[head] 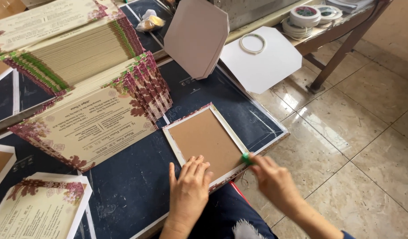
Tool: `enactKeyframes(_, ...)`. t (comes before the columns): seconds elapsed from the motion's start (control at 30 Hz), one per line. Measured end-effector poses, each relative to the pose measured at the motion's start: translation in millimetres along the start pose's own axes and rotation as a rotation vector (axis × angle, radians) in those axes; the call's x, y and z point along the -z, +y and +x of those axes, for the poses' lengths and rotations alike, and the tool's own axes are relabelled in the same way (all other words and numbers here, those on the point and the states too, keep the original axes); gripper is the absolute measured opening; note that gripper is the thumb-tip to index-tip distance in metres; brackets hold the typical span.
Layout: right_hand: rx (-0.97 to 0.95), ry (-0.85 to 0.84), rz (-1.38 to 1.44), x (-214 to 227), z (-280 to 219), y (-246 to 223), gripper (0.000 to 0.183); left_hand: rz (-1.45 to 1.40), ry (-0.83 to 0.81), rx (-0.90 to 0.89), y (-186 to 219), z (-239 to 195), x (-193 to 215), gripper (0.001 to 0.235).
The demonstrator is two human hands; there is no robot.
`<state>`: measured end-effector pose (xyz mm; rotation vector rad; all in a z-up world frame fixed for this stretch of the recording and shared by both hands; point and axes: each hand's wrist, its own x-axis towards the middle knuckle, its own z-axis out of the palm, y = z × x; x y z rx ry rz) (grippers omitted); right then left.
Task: Assembling paper invitations by gluing them onto cardboard backings and folding the edges.
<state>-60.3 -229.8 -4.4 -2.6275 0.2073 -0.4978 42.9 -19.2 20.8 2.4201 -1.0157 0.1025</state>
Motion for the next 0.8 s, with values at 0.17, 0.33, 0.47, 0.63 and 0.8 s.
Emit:
enactKeyframes(0.17,-0.321,0.132,0.07,27,12,43,0.017,0.32,0.114,-0.195,36,21,-42,0.087)
enactKeyframes(0.33,-0.225,0.193,-0.072,10,4,52,0.025,0.027,0.022,-0.268,48,48,-64,0.052)
enactKeyframes(0.47,-0.24,0.19,-0.115,8,4,60,0.027,-0.033,0.067,-0.294,48,54,-67,0.03)
enactKeyframes(0.63,-0.24,0.171,-0.138,7,1,59,0.028,-0.042,0.065,-0.314,43,57,-69,0.034)
enactKeyframes(0.8,-0.237,0.154,-0.261,-7,5,72,0.033,-0.049,0.009,-0.355,43,53,-55,0.044)
